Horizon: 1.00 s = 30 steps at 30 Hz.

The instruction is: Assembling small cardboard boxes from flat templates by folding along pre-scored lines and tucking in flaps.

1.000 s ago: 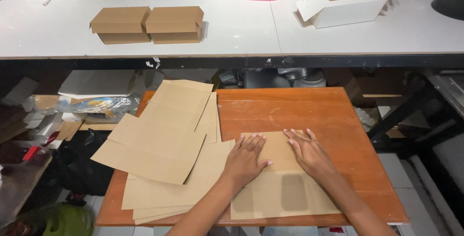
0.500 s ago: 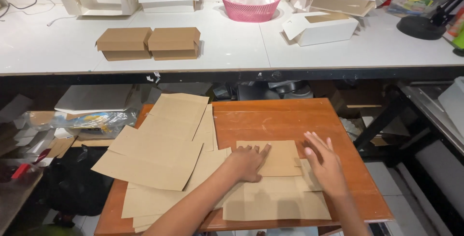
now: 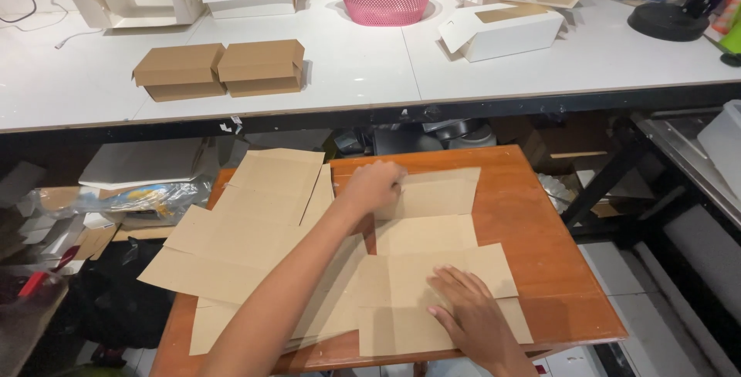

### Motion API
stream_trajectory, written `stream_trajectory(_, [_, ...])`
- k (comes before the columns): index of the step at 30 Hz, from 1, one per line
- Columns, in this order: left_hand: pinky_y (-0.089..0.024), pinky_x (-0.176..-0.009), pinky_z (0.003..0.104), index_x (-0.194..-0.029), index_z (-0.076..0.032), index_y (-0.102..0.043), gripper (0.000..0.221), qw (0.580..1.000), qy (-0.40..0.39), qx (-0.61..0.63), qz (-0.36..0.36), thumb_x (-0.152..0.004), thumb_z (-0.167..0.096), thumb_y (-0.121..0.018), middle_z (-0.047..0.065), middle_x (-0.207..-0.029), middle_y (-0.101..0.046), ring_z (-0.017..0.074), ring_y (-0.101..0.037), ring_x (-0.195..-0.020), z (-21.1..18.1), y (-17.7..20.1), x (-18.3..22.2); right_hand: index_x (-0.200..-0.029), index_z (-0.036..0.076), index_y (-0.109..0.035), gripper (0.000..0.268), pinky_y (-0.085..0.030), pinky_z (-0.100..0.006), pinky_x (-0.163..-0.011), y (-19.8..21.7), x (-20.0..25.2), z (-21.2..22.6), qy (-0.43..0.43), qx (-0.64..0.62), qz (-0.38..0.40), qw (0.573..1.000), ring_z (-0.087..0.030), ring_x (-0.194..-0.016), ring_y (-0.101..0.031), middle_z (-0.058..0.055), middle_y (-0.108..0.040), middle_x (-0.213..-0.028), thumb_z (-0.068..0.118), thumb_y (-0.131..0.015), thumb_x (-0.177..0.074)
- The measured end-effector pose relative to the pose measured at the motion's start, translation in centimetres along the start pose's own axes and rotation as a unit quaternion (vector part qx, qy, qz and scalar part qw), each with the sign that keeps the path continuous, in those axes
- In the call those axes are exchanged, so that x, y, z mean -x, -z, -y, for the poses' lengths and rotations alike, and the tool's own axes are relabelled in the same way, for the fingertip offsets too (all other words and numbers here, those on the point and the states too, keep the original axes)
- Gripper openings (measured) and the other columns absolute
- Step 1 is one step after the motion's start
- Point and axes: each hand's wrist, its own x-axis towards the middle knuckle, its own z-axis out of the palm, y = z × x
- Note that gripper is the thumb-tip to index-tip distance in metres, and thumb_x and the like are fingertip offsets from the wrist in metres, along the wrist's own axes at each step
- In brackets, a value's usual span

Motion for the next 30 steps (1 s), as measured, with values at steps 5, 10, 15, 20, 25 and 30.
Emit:
stream_trajectory(5, [-0.02,-0.059,0.029,-0.066,-0.017,-0.034,0.044,0.947,-0.105,0.258,0.162,-0.093,-0.018,-0.068,-0.007,-0.064,-0.03,0.0082,-0.027,-0.059,0.4,6.7,0.7,-0.142,0.012,-0.058,0.051,-0.034,-0.054,-0.113,-0.7,-2.5,0.0,0.044,0.032,-0.081,0.995,-0.028,-0.14,-0.049,-0.01,-0.056,-0.15,0.038,-0.063,-0.098])
stream_trajectory(10, [-0.026,-0.065,0.025,-0.076,-0.016,-0.059,0.04,0.874,-0.213,0.298,0.319,-0.093,-0.051,-0.065,-0.009,-0.066,-0.03,0.0074,-0.03,-0.062,-1.1,5.5,2.0,-0.144,0.011,-0.057,0.055,-0.033,-0.053,-0.117,-0.6,-2.5,0.5,0.054,0.036,-0.081,0.995,-0.028,-0.14,-0.05,-0.01,-0.059,-0.148,0.036,-0.066,-0.096])
stream_trajectory(15, [-0.055,-0.096,0.035,-0.12,-0.013,-0.073,0.105,0.719,0.189,0.598,0.299,-0.071,-0.093,-0.027,0.005,-0.103,-0.075,0.0219,-0.071,-0.109,-0.2,0.8,1.9,-0.147,0.011,-0.055,0.053,-0.029,-0.053,-0.119,-0.2,-2.3,0.9,0.039,0.025,-0.06,0.997,-0.026,-0.145,-0.045,-0.009,-0.054,-0.154,0.034,-0.06,-0.099])
stream_trajectory(20, [0.006,-0.123,0.058,-0.164,-0.029,-0.013,0.131,0.785,0.141,0.472,0.375,-0.05,-0.092,0.0,0.005,-0.174,-0.002,0.0275,0.013,-0.159,-3.4,-0.5,5.3,-0.102,0.008,-0.06,0.019,-0.043,-0.044,-0.094,-1.6,-1.6,0.0,0.036,0.041,-0.135,0.989,-0.028,-0.102,-0.056,-0.01,-0.061,-0.104,0.021,-0.068,-0.091])
stream_trajectory(25, [0.008,-0.129,0.041,-0.162,-0.013,-0.015,0.094,0.904,-0.064,0.286,0.312,-0.088,-0.067,0.006,0.005,-0.173,-0.006,0.0181,0.002,-0.16,-4.2,-7.3,9.1,-0.105,0.005,-0.075,0.03,-0.058,-0.05,-0.087,-1.0,2.0,-0.6,0.098,0.09,-0.289,0.948,-0.039,-0.101,-0.073,-0.015,-0.076,-0.106,0.028,-0.066,-0.088])
stream_trajectory(30, [-0.009,-0.126,0.053,-0.155,-0.003,-0.036,0.061,0.973,-0.226,0.04,0.004,-0.109,-0.044,-0.032,0.017,-0.164,-0.035,0.0342,-0.026,-0.154,-2.8,-13.6,10.4,-0.084,0.008,-0.05,0.013,-0.035,-0.037,-0.071,4.7,-0.7,2.0,0.116,-0.018,-0.276,0.954,-0.026,-0.082,-0.041,-0.006,-0.049,-0.086,0.013,-0.04,-0.089])
